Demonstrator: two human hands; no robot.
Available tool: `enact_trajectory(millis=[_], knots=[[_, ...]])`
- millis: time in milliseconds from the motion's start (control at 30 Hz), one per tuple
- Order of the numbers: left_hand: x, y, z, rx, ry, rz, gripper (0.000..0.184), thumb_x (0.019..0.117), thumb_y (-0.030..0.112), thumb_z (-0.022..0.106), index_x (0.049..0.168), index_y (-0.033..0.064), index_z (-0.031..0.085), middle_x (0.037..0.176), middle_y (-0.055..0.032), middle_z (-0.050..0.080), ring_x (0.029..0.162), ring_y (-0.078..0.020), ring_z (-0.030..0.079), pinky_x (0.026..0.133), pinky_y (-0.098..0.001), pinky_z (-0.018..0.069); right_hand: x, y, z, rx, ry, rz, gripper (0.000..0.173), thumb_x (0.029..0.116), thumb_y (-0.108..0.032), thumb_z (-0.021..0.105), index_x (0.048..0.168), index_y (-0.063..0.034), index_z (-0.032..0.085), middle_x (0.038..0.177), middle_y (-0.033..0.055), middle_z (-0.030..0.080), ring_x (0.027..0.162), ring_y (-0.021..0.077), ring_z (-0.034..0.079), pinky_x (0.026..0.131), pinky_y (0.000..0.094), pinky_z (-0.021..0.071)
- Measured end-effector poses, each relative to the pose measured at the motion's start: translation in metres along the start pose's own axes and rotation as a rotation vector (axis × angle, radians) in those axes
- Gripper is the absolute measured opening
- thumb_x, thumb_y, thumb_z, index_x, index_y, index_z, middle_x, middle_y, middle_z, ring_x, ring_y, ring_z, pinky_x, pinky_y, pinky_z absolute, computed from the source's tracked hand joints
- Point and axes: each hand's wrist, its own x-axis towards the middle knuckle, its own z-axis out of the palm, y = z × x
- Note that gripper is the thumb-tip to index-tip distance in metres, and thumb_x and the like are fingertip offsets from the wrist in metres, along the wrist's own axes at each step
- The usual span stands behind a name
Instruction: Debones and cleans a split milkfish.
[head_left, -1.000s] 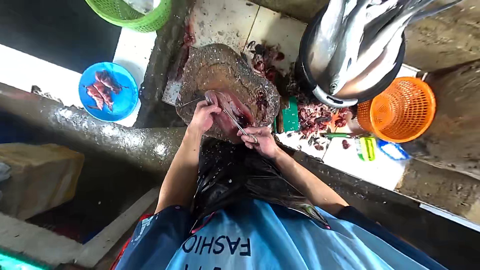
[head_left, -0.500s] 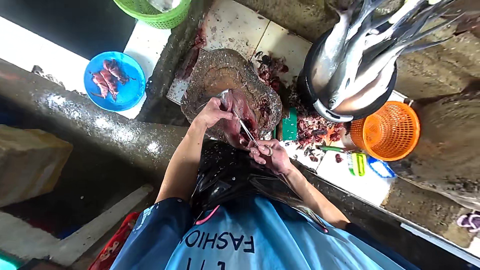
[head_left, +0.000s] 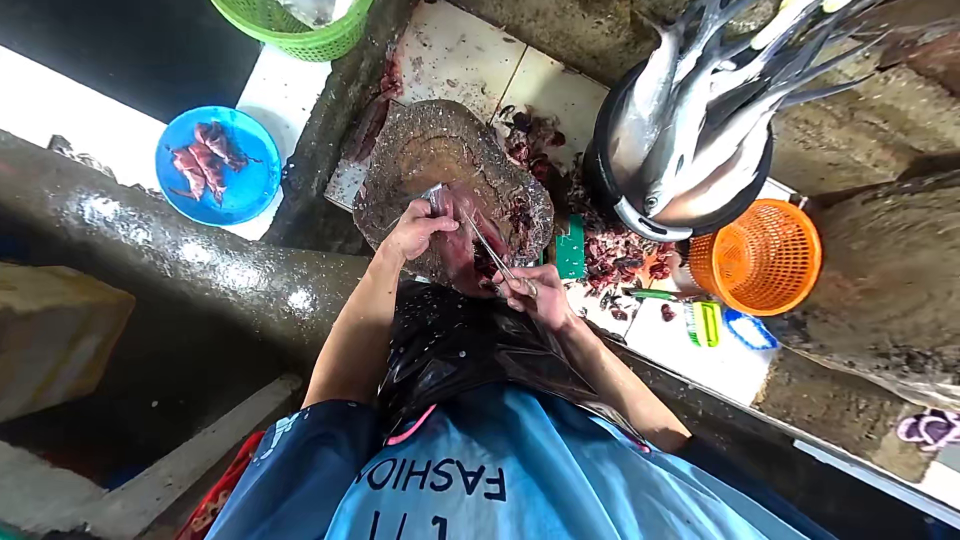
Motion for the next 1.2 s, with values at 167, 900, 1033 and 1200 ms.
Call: enact_trajectory(millis=[167, 900, 1033, 1200], knots=[[-0.001, 0.005, -0.003, 0.026, 0.009, 0.016, 0.008, 0.0845, -0.002, 0.069, 0.088, 0.0048, 0.066, 0.086, -0.0038, 0.072, 0.08, -0.0132, 0.07, 0.076, -0.0346, 0.0603, 0.002, 0.001, -0.007, 0.008, -0.058, 0.006, 0.027, 0.0976, -0.024, 0.064, 0.106, -0.0013, 0.076, 0.072, 0.0023, 0.067, 0.057, 0.0058, 0.056, 0.053, 0.0225, 0.0477], [0.009, -0.003, -0.015, 0.203, 0.0, 0.023, 0.02, 0.0782, 0.001, 0.074, 0.097, 0.0006, 0.068, 0.091, -0.0062, 0.071, 0.085, -0.014, 0.069, 0.08, -0.0369, 0.0592, -0.007, -0.052, -0.009, 0.027, -0.208, -0.298, 0.032, 0.098, -0.032, 0.069, 0.116, -0.0064, 0.075, 0.088, 0.0041, 0.071, 0.065, 0.0061, 0.06, 0.058, 0.0227, 0.0517], [0.013, 0.0, -0.007, 0.096, 0.064, 0.079, 0.005, 0.0837, 0.004, 0.068, 0.089, 0.005, 0.067, 0.085, -0.0026, 0.071, 0.078, -0.0115, 0.068, 0.073, -0.0331, 0.059, 0.003, -0.032, -0.012, -0.097, -0.064, -0.025, 0.023, 0.0973, -0.017, 0.061, 0.104, -0.0001, 0.075, 0.075, 0.0026, 0.07, 0.056, 0.0062, 0.058, 0.053, 0.0232, 0.05], [0.014, 0.0, -0.002, 0.073, 0.009, 0.076, 0.004, 0.0858, 0.002, 0.067, 0.085, 0.006, 0.067, 0.082, -0.0017, 0.07, 0.075, -0.0107, 0.067, 0.071, -0.0317, 0.059, 0.013, -0.015, -0.004, -0.035, -0.03, 0.015, 0.024, 0.0985, -0.019, 0.06, 0.101, -0.0011, 0.076, 0.073, 0.0041, 0.068, 0.055, 0.0067, 0.056, 0.052, 0.0228, 0.0479]])
